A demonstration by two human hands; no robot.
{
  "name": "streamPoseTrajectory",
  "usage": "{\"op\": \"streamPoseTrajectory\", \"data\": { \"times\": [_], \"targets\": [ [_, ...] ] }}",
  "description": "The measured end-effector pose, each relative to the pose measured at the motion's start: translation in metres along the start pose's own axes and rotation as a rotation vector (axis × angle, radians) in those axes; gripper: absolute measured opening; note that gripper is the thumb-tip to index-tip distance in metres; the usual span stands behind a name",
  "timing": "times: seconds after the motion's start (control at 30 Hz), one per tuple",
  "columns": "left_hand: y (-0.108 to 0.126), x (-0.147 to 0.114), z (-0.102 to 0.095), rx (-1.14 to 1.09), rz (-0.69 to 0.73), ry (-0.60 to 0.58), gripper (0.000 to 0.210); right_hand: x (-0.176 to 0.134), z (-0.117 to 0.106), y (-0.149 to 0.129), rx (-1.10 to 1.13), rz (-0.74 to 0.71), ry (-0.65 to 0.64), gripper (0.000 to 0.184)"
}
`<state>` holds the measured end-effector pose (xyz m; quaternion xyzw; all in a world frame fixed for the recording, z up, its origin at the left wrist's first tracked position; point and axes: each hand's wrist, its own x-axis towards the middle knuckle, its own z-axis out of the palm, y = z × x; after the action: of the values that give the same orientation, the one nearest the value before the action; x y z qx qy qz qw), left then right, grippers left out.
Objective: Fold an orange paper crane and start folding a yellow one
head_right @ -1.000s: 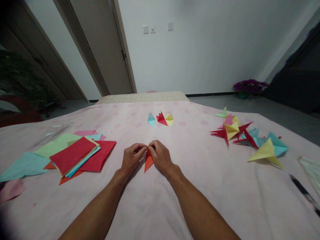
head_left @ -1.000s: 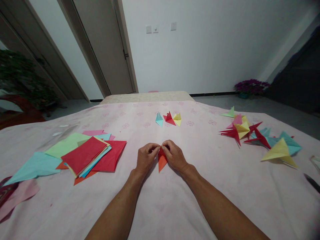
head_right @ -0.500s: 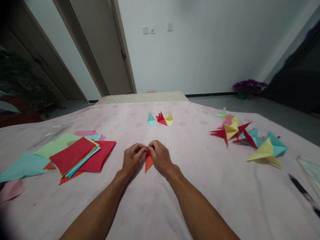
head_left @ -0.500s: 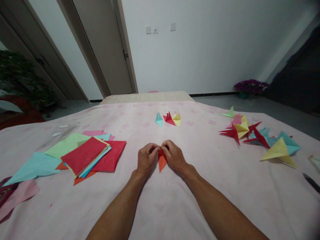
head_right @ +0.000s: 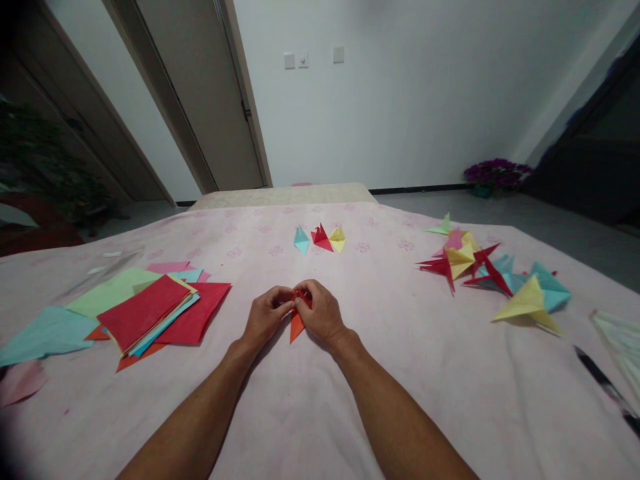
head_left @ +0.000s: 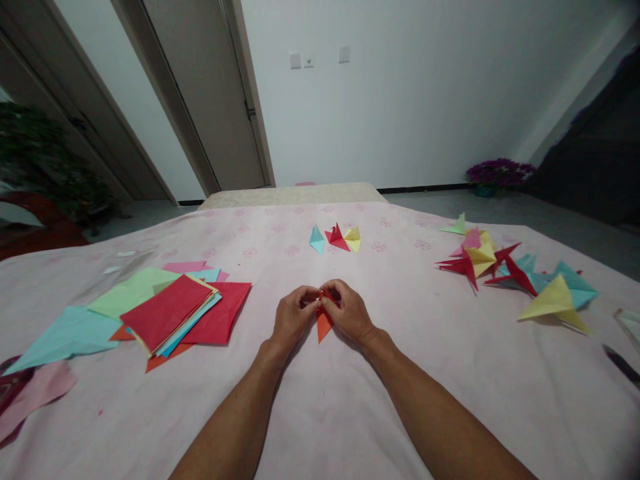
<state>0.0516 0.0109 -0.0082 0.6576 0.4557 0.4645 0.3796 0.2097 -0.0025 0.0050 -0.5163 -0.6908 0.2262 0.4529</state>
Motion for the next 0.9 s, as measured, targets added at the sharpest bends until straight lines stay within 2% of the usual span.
{"op": "streamPoseTrajectory", "data": {
  "times": [0.27, 0.67, 0.9],
  "targets": [
    [0.004, 0.000, 0.000, 0.056, -0.020, -0.013, 0.012, 0.001, 0.000, -0.001, -0.002, -0.007, 0.035, 0.013],
    [0.012, -0.001, -0.003, 0.090, -0.012, 0.059, 0.013, 0.001, 0.004, 0.004, -0.014, -0.009, 0.046, 0.006],
    [0.015, 0.000, -0.003, 0.030, -0.054, 0.101, 0.031, 0.001, 0.004, 0.003, -0.080, -0.070, 0.042, 0.008]
  ]
}}
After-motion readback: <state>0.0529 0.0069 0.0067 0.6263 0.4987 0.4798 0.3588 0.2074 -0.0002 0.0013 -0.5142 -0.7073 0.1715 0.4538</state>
